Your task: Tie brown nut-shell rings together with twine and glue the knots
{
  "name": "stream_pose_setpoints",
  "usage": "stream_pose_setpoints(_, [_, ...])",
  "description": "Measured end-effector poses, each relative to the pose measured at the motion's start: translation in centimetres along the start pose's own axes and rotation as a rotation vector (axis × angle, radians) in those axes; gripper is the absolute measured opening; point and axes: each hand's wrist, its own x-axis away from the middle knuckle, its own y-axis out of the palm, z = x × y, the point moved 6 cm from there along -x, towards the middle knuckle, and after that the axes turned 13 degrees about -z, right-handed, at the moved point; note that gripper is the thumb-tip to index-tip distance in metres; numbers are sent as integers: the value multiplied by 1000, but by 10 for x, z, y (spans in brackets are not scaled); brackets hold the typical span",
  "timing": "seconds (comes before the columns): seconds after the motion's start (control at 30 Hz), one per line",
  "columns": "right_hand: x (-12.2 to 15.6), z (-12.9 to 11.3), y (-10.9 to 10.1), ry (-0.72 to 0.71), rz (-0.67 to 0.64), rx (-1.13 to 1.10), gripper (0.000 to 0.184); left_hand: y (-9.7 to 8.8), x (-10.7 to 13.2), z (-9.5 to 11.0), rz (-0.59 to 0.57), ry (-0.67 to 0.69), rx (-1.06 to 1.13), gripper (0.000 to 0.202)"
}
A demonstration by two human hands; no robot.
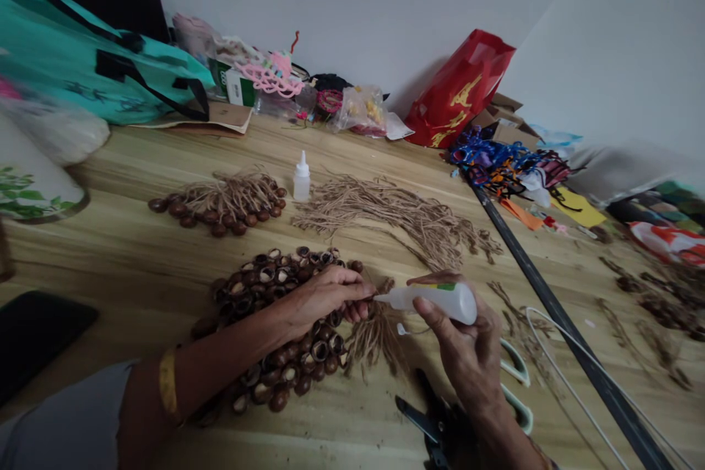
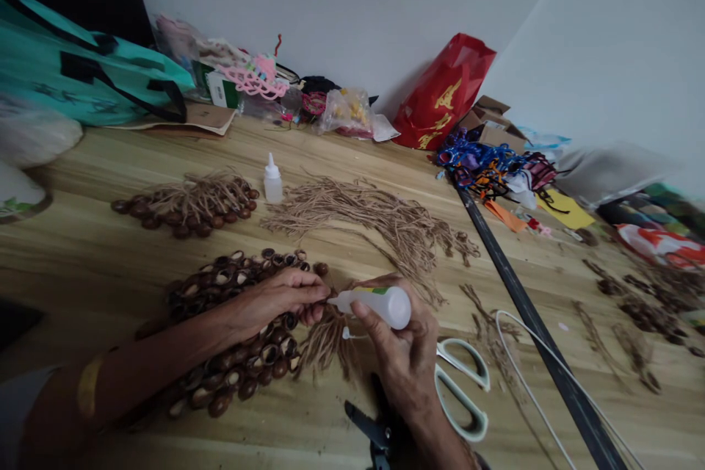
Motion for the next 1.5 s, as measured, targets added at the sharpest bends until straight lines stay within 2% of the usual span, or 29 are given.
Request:
stream_pose_setpoints(0.3, [-1,1,-1,42,29,-31,19,0,0,0,5,1,-17,26])
stream_pose_setpoints(0.57, [0,-2,1,9,5,9,18,0,0,0,25,-1,-34,25])
stream_pose_setpoints(0.77, [-1,-2,0,14,34,35,20,1,2,2,38,-3,-18,22])
stream_pose_setpoints(1.5, [-1,-6,1,8,42,12,21,2,3,1,40,-17,-17,23])
